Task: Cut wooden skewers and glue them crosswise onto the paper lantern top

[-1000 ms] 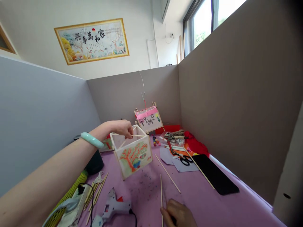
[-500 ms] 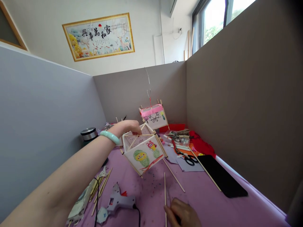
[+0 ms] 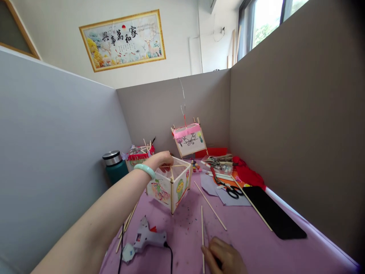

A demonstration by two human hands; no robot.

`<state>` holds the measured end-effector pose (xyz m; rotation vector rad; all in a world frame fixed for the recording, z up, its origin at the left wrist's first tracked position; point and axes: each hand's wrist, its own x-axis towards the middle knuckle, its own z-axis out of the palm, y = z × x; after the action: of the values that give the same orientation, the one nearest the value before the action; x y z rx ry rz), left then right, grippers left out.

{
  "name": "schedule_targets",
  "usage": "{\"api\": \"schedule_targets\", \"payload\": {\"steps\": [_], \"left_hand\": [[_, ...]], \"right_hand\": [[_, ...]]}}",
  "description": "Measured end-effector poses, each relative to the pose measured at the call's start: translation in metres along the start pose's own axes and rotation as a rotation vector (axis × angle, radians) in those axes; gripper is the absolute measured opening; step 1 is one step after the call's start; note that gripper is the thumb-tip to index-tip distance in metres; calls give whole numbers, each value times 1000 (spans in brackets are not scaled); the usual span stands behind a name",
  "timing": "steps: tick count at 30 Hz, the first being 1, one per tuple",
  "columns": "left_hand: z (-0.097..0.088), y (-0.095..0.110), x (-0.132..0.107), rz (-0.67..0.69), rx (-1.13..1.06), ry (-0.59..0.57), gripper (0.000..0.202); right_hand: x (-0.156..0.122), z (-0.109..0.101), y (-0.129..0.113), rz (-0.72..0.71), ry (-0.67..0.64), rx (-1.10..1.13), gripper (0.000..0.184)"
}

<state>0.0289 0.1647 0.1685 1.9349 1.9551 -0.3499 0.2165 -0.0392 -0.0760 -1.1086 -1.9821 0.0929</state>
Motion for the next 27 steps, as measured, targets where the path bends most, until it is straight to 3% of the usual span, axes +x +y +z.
{"api": "schedule_targets", "payload": {"steps": [4, 8, 13, 18, 23, 27], "left_hand": [[9, -16, 6, 9, 20, 0, 33], [2, -32, 2, 88, 92, 73, 32], [-11, -48, -12, 315, 233, 239, 37], [5, -54, -13, 531, 335, 255, 51], [19, -52, -2, 535, 352, 281, 28], [8, -49, -2, 516, 328, 312, 22]], "right_hand": [[-1, 0, 0, -17, -8, 21, 39], [0, 0, 0, -20, 0, 18, 38], [2, -3, -4, 6, -22, 19, 39], [2, -4, -6, 22, -21, 8, 39], [3, -3, -6, -4, -2, -11, 40], [4, -5, -8, 2, -15, 1, 39]]}}
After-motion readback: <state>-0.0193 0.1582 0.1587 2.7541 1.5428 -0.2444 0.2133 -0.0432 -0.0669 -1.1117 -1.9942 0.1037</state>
